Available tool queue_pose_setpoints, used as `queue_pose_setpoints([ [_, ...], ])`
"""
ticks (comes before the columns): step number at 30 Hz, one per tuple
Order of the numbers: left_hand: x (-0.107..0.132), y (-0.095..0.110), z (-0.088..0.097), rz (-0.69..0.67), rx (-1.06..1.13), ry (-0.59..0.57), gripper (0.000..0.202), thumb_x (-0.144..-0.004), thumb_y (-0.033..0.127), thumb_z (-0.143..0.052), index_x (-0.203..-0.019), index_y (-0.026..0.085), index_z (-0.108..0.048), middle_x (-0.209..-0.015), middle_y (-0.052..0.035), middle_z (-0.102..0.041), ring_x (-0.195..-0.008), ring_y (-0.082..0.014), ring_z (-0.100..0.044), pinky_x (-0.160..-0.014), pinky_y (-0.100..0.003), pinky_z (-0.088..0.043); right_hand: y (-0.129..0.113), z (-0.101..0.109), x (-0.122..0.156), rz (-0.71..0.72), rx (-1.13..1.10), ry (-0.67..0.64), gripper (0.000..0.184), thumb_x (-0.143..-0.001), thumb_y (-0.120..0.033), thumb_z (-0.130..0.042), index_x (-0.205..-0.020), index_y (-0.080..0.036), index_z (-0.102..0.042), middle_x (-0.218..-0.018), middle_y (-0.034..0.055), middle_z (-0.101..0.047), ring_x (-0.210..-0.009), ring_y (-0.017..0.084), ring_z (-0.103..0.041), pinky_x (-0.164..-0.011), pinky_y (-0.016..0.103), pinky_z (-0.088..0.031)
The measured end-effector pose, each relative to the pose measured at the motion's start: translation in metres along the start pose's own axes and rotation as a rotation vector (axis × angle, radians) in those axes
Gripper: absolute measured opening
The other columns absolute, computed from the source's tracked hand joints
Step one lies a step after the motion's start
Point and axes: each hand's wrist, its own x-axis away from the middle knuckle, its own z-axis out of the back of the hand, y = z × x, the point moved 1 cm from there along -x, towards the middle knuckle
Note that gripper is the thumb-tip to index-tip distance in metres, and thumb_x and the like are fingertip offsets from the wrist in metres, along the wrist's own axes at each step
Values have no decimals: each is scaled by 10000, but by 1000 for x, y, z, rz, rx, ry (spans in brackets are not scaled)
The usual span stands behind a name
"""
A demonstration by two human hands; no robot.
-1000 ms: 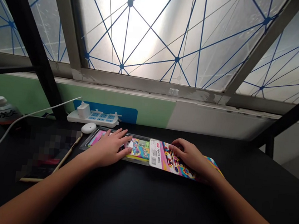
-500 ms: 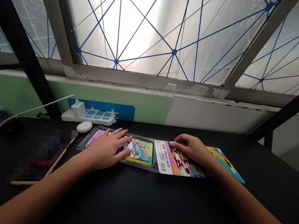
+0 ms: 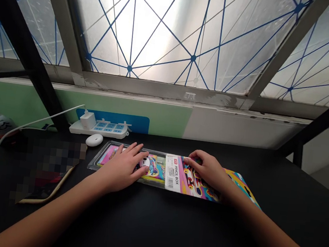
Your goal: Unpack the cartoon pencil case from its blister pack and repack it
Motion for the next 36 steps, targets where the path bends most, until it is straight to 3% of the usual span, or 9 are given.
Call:
queue_pose_setpoints([
  [6, 6, 18, 2, -56, 159, 35, 539, -980, 557, -429, -1463, 319, -456, -1623, -22, -308, -1532, -299, -119, -1211, -601, -111, -12, -13, 5, 60, 4, -4, 305, -917, -520, -543, -879, -235, -645, -920, 48, -705, -811, 225, -639, -712, 330, -468],
  [10, 12, 26, 10, -61, 503, 37, 510, -980, 528, -461, -1462, 360, -438, -1613, 23, -333, -1533, -259, -134, -1219, -506, -209, -10, -13, 5, 63, 10, -25, 311, -926, -517, -527, -884, -231, -642, -931, 56, -698, -818, 227, -635, -707, 333, -464],
  [12, 12, 25, 14, -44, 673, 64, 495, -979, 535, -462, -1435, 344, -479, -1592, 7, -380, -1515, -277, -209, -1200, -469, -275, -10, -14, 4, 56, 18, -42, 314, -930, -517, -519, -889, -230, -638, -942, 59, -694, -821, 227, -633, -703, 335, -462],
  [16, 5, 10, 25, 1, 879, 242, 447, -974, 536, -459, -1315, 281, -595, -1483, -40, -528, -1382, -303, -456, -1138, -433, -370, -9, -12, 4, 32, 21, -74, 318, -928, -524, -517, -884, -229, -630, -949, 60, -686, -835, 229, -637, -709, 336, -465],
  [21, -9, -29, 25, 134, 895, 518, 371, -967, 495, -477, -1132, 228, -676, -1270, -62, -673, -1261, -277, -555, -1093, -409, -389, -3, -3, 0, 15, 26, -98, 346, -906, -556, -526, -883, -230, -640, -958, 65, -691, -864, 246, -643, -739, 350, -476],
  [24, -14, -43, 14, 219, 975, 533, 382, -968, 512, -469, -1086, 221, -685, -1228, -70, -688, -1233, -280, -572, -1061, -426, -404, 3, 3, -2, 13, 15, -144, 393, -876, -605, -552, -937, -229, -647, -985, 64, -695, -880, 252, -644, -746, 351, -484],
  [28, -16, -43, 3, 228, 1109, 482, 408, -971, 532, -452, -1067, 214, -688, -1245, -86, -683, -1240, -290, -568, -1009, -435, -438, 8, 10, -2, 31, 6, -211, 496, -809, -664, -620, -1043, -227, -635, -1042, 66, -683, -909, 255, -641, -768, 347, -499],
  [36, -15, -36, 4, 220, 1280, 548, 443, -987, 537, -389, -989, 198, -675, -1164, -106, -721, -1192, -287, -609, -1008, -453, -415, -7, -1, -7, 103, 41, -217, 483, -822, -644, -613, -1043, -216, -653, -1088, 85, -627, -972, 260, -626, -862, 359, -492],
])
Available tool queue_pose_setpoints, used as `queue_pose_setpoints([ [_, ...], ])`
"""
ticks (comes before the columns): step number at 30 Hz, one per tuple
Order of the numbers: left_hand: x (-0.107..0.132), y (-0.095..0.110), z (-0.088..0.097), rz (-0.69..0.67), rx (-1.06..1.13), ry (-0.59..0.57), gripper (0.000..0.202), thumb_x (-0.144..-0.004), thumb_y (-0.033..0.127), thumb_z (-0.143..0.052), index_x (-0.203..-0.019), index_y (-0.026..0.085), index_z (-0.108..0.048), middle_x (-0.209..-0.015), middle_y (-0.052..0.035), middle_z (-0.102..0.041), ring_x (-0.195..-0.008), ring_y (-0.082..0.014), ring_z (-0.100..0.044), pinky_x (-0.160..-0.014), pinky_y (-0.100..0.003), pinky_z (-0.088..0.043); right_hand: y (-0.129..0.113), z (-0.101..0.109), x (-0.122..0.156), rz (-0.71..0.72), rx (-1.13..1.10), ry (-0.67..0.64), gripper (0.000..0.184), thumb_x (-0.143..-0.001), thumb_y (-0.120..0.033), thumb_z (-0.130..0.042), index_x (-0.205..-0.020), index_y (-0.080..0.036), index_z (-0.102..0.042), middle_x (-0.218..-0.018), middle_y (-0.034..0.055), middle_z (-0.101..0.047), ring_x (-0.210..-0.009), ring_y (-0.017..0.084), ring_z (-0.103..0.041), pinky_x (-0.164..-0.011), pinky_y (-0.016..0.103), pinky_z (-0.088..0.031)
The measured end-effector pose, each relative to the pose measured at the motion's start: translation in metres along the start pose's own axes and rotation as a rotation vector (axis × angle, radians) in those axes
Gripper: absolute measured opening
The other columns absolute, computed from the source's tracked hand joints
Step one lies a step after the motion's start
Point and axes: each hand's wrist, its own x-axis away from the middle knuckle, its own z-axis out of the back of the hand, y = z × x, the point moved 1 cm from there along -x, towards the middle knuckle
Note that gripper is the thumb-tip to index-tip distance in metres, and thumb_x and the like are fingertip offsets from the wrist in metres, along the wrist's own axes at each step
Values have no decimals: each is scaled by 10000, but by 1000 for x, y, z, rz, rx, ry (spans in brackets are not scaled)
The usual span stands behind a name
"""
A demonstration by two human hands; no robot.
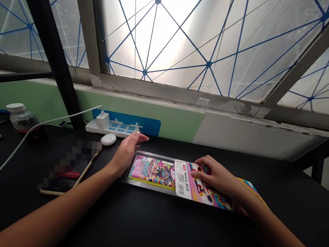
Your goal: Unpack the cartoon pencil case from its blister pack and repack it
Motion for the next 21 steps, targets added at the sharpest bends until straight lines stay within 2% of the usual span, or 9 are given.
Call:
queue_pose_setpoints([
  [4, 0, -1, 1, 14, 52, 17, 441, -990, 558, -381, -1021, 204, -642, -1154, -110, -727, -1193, -280, -611, -1013, -446, -401, -26, -11, -15, 56, 24, -64, 448, -874, -617, -570, -1058, -216, -648, -1135, 94, -604, -999, 253, -615, -894, 356, -477],
  [9, -1, -2, 2, 34, 112, 33, 488, -989, 616, -342, -1077, 215, -606, -1167, -116, -728, -1216, -279, -602, -1027, -448, -384, -72, -25, -38, 117, 151, -156, 392, -919, -554, -546, -1079, -210, -645, -1183, 105, -597, -960, 252, -631, -869, 359, -475],
  [14, -3, -2, 2, 71, 184, 53, 501, -981, 626, -331, -1092, 205, -578, -1154, -141, -731, -1222, -293, -602, -1048, -476, -361, -118, -48, -61, 202, 203, -145, 389, -932, -562, -540, -1047, -209, -656, -1100, 96, -637, -913, 254, -643, -798, 349, -470],
  [17, -6, -3, 4, 96, 167, 67, 418, -987, 542, -346, -1089, 205, -572, -1154, -138, -731, -1217, -292, -607, -1057, -480, -362, -136, -59, -68, 232, 232, -108, 412, -942, -559, -530, -1096, -197, -650, -1135, 112, -633, -923, 276, -643, -816, 393, -464],
  [20, -9, -4, 7, 147, 145, 83, 238, -932, 325, -432, -1107, 212, -548, -1170, -127, -723, -1224, -282, -603, -1066, -489, -364, -140, -59, -65, 257, 252, -47, 410, -943, -518, -552, -1177, -188, -617, -1250, 130, -589, -1005, 291, -628, -909, 447, -437],
  [21, -10, -5, 8, 166, 138, 86, 252, -879, 235, -461, -1118, 213, -539, -1179, -124, -718, -1228, -278, -600, -1067, -488, -369, -137, -56, -61, 260, 256, -27, 406, -941, -506, -560, -1190, -189, -609, -1283, 134, -571, -1033, 294, -619, -932, 459, -427],
])
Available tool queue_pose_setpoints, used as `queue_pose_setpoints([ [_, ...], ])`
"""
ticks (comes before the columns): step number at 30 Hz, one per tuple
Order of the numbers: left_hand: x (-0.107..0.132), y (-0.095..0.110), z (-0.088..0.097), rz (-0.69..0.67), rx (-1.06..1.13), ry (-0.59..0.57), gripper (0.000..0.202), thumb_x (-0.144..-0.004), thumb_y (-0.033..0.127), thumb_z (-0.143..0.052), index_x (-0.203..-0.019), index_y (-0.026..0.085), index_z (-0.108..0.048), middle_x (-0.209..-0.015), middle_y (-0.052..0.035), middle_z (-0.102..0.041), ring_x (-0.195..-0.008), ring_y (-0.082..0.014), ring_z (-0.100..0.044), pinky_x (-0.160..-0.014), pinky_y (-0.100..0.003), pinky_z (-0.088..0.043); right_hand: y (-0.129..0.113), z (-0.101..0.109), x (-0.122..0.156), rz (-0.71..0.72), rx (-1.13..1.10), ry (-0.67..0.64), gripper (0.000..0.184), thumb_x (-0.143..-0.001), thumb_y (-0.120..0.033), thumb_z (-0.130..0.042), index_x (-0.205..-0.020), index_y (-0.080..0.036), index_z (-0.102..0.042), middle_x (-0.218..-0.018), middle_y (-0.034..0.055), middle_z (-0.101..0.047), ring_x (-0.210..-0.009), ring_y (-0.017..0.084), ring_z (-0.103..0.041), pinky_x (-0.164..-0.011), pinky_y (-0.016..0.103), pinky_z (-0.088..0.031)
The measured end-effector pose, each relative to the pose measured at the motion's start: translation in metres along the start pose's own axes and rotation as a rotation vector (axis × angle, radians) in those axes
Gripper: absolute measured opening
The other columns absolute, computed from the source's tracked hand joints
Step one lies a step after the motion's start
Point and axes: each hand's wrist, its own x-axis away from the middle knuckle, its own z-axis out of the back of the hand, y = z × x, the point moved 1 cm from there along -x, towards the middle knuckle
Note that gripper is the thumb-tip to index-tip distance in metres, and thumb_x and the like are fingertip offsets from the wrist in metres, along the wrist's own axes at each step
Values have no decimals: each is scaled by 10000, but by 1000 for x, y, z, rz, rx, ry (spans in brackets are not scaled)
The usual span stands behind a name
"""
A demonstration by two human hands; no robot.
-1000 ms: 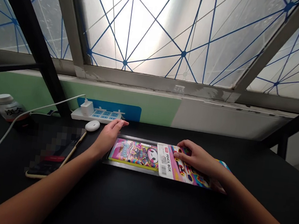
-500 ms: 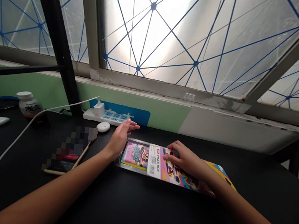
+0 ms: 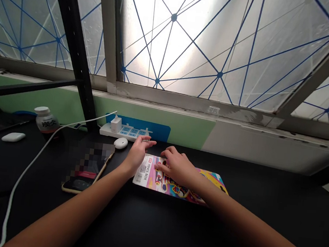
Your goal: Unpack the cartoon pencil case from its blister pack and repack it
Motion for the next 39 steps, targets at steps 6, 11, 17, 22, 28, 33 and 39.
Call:
queue_pose_setpoints([
  [6, 1, 2, 6, 88, -26, -92, 701, -587, -2, -447, -1232, 247, -568, -1244, -100, -688, -1254, -275, -591, -1024, -487, -449, 53, 9, 60, -91, -30, 114, 406, -941, -562, -512, -1171, -244, -615, -1366, 124, -521, -1110, 305, -602, -996, 504, -408],
  [11, 2, 1, 6, 106, 13, -141, 627, -608, 6, -466, -1162, 223, -665, -1262, -115, -686, -1245, -277, -609, -1035, -454, -474, 116, 13, 104, -194, -160, 145, 418, -936, -585, -486, -1174, -264, -608, -1305, 126, -576, -1148, 317, -588, -983, 507, -445],
  [17, -3, -9, 9, 124, 50, -103, 603, -659, 2, -482, -1194, 224, -648, -1332, -128, -641, -1209, -273, -638, -964, -426, -544, 123, 12, 104, -230, -233, 72, 433, -960, -564, -442, -1186, -232, -605, -1203, 117, -662, -1059, 300, -630, -902, 448, -496],
  [22, -4, -11, 9, 171, 5, -99, 529, -734, 12, -513, -1213, 215, -610, -1355, -164, -607, -1186, -295, -652, -831, -394, -606, 115, 15, 105, -264, -269, 70, 430, -951, -563, -459, -1161, -227, -627, -1158, 101, -696, -1014, 292, -651, -824, 395, -511],
  [28, -1, -10, 5, 180, -121, -61, 435, -781, 48, -492, -1181, 206, -554, -1347, -175, -611, -1078, -262, -708, -770, -366, -615, 118, 15, 106, -231, -333, 82, 397, -946, -560, -477, -1103, -232, -636, -1084, 89, -707, -924, 265, -653, -771, 371, -503],
  [33, -3, -13, 6, 64, -317, -74, 341, -784, 125, -502, -1093, 224, -610, -1222, -124, -691, -884, -235, -732, -717, -370, -598, 118, 14, 106, -237, -349, 99, 382, -931, -552, -496, -1086, -230, -630, -1052, 84, -710, -877, 254, -644, -743, 370, -502],
  [39, -2, -11, 8, -182, -593, -150, 208, -801, 210, -535, -892, 241, -719, -1003, -47, -733, -987, -275, -658, -940, -405, -491, 120, 13, 104, -232, -314, 152, 394, -902, -570, -531, -1059, -222, -629, -1041, 86, -715, -863, 254, -653, -746, 366, -501],
])
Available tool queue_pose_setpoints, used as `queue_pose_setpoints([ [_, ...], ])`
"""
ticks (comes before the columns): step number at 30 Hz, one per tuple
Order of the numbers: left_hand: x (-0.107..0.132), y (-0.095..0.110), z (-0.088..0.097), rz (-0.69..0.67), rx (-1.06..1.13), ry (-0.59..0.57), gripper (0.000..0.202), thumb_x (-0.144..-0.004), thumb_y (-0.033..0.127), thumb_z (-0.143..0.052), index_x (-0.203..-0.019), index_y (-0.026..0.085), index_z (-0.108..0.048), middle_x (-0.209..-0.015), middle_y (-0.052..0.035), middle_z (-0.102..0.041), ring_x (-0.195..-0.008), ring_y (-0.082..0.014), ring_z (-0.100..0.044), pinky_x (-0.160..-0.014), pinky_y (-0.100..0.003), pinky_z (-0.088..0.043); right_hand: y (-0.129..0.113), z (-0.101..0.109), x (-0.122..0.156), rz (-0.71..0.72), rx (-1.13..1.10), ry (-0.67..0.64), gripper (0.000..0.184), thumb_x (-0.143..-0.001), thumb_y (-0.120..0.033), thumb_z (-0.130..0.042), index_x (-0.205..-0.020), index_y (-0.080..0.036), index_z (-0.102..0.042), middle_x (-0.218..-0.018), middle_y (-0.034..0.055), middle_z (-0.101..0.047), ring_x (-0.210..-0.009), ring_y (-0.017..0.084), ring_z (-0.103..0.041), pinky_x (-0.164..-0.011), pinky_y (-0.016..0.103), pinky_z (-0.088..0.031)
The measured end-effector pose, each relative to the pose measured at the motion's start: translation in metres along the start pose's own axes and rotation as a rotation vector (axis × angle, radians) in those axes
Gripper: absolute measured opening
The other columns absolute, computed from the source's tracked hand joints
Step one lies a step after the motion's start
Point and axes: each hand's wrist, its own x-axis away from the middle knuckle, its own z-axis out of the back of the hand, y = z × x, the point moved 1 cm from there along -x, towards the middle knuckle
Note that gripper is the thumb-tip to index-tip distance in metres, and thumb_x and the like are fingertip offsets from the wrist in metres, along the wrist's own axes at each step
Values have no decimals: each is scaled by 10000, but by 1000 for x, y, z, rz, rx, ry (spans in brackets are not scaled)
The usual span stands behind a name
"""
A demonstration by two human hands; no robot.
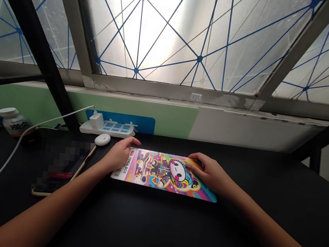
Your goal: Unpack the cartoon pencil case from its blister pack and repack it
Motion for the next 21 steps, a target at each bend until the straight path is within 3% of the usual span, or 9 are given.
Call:
queue_pose_setpoints([
  [5, 7, 15, 1, -123, -139, -38, 212, -901, 366, -543, -967, 280, -724, -972, -40, -739, -928, -285, -655, -867, -368, -486, 0, 4, 0, -10, 30, 76, 382, -828, -582, -637, -972, -229, -611, -970, 71, -708, -811, 241, -640, -697, 349, -496],
  [11, 13, 41, 6, -518, -608, 6, 286, -995, 420, -460, -949, 243, -680, -940, -76, -706, -941, -278, -617, -905, -395, -451, -10, 14, 7, 87, 53, 303, 369, -800, -602, -677, -863, -257, -564, -855, 46, -646, -724, 217, -591, -642, 333, -478],
  [16, 15, 50, 15, -689, -662, 19, 253, -976, 454, -541, -895, 233, -633, -1025, -88, -713, -1027, -283, -614, -979, -426, -409, -24, 17, 15, 254, 90, 452, 333, -862, -561, -639, -801, -267, -498, -873, 49, -585, -749, 218, -575, -668, 344, -465],
  [21, 21, 62, 20, -744, -690, -81, 219, -971, 427, -566, -882, 237, -628, -1160, -83, -708, -1104, -280, -626, -1062, -437, -349, -27, 22, 20, 243, 140, 485, 304, -873, -511, -631, -785, -263, -480, -950, 58, -579, -729, 198, -577, -642, 335, -469],
])
